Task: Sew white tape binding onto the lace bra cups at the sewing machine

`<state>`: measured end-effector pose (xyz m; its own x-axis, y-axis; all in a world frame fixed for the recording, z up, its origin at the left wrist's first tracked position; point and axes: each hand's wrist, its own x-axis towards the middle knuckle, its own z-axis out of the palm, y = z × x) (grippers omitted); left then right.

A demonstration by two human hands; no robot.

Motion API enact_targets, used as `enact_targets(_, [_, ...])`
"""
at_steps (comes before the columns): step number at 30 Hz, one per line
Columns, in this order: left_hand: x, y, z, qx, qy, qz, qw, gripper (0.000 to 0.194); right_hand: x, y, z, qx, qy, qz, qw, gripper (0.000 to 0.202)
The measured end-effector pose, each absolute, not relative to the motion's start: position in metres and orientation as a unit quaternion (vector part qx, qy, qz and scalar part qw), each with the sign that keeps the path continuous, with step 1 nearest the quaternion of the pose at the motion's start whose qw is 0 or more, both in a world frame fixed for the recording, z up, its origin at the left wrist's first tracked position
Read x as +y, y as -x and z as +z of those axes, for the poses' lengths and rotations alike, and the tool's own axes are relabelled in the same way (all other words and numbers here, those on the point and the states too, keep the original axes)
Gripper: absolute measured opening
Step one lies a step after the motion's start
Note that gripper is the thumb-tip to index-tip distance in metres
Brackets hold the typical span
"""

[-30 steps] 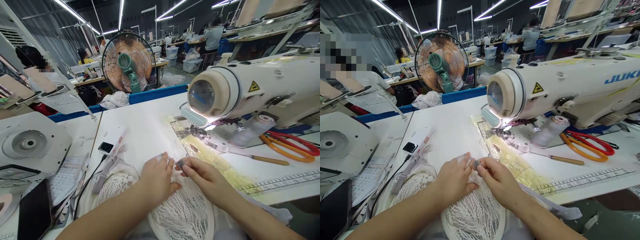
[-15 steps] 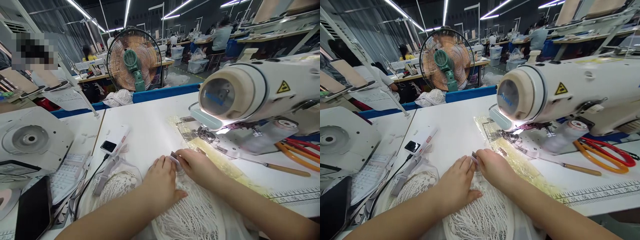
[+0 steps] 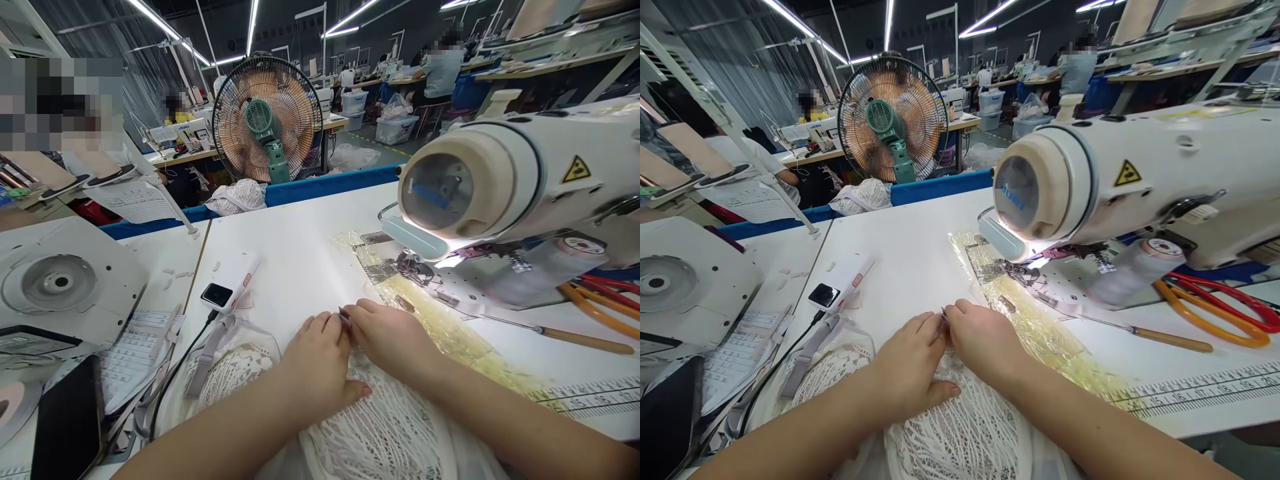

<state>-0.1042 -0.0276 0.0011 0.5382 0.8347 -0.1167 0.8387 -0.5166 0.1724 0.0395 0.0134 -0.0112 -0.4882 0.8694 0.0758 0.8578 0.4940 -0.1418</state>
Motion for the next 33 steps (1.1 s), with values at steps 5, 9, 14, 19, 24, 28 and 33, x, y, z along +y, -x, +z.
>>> enact_targets(5, [-0.026, 0.104, 0.002, 0.48, -0.872, -0.001, 0.095, 0.063, 0.014, -0.039, -0.01, -0.879, 0.473, 0.017, 0.054, 0.014])
enact_targets(9, [-0.026, 0.103, 0.004, 0.487, -0.868, -0.016, 0.095, 0.062, 0.012, -0.044, -0.01, -0.891, 0.45, 0.007, 0.052, 0.015])
enact_targets(14, [-0.026, 0.1, 0.006, 0.495, -0.863, -0.047, 0.094, 0.07, 0.008, -0.055, -0.012, -0.891, 0.454, -0.008, 0.027, 0.018])
enact_targets(19, [-0.025, 0.099, 0.006, 0.499, -0.858, -0.074, 0.093, 0.075, 0.006, -0.063, -0.014, -0.884, 0.465, -0.022, 0.029, 0.018])
enact_targets(24, [-0.025, 0.098, 0.005, 0.498, -0.86, -0.069, 0.092, 0.075, 0.008, -0.06, -0.015, -0.881, 0.469, -0.017, 0.06, 0.017])
enact_targets(28, [-0.025, 0.098, 0.005, 0.499, -0.86, -0.067, 0.089, 0.075, 0.009, -0.056, -0.016, -0.882, 0.466, -0.015, 0.068, 0.016])
enact_targets(33, [-0.026, 0.098, 0.007, 0.499, -0.858, -0.082, 0.088, 0.074, 0.005, -0.06, -0.016, -0.889, 0.451, -0.023, 0.068, 0.017])
